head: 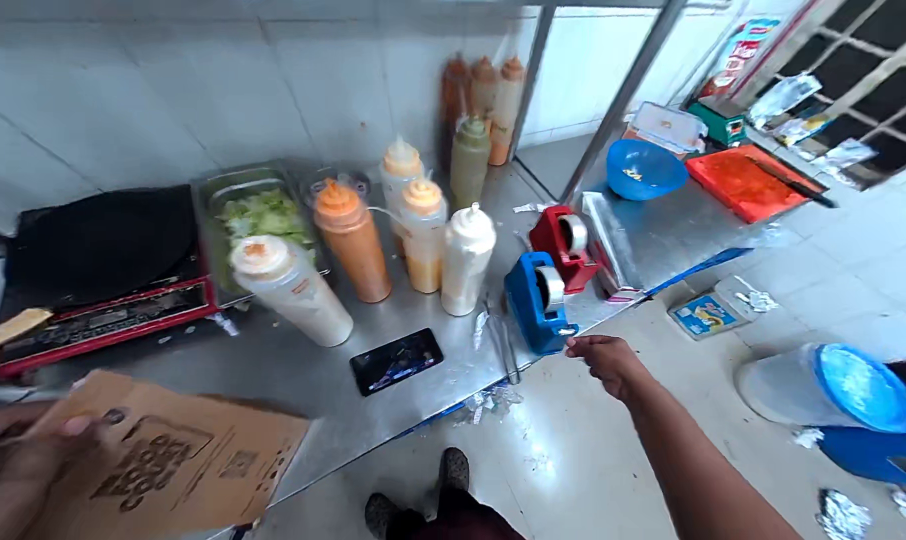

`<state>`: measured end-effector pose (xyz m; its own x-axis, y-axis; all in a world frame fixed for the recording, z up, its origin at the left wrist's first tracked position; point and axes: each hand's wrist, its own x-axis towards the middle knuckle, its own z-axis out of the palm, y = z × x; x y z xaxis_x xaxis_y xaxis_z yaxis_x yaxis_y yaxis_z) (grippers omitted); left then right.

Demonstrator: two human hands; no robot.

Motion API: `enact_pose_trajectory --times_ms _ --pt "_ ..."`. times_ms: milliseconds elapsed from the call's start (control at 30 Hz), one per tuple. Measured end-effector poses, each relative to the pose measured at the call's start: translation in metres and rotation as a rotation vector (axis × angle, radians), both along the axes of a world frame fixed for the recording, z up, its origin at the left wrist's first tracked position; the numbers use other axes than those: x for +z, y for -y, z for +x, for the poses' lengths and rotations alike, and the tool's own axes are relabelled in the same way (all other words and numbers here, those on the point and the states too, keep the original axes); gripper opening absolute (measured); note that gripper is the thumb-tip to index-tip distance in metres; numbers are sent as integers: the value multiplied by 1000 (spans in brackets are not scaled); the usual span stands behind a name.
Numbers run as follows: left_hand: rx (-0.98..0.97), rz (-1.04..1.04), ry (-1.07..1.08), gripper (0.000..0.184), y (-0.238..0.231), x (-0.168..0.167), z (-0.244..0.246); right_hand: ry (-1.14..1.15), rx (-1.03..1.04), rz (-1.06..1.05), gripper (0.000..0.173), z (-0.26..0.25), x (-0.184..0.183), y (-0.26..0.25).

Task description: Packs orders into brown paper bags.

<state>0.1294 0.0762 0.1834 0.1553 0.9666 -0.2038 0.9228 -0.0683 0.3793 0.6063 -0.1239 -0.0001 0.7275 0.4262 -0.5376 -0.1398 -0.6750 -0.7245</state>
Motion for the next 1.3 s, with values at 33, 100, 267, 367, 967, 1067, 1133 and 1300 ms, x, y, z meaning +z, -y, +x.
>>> enact_pose_trajectory --times_ms 33,100,267,367,967,1067,1133,1300 --pt "-35 48 22 31 -8 -14 -20 9 46 -35 15 -3 -9 0" --pt "-51 149 8 25 -25 -42 -56 34 115 -131 18 -18 -37 8" --pt "-20 212 -16 25 -32 -61 -73 40 -22 201 14 -89 -28 -3" --pt "-37 183 5 24 -35 -55 -69 -160 186 365 13 -160 14 -48" --pt "-9 141 180 27 -32 -55 -71 42 924 509 43 -381 60 -229" --pt "-21 179 143 22 -32 -59 -71 144 1024 362 59 -368 48 -225" --pt "-32 196 115 24 -33 -60 -70 152 1104 210 59 -351 36 -212" --pt "-27 193 127 21 -36 -62 -73 71 1192 2 49 -280 -31 -126"
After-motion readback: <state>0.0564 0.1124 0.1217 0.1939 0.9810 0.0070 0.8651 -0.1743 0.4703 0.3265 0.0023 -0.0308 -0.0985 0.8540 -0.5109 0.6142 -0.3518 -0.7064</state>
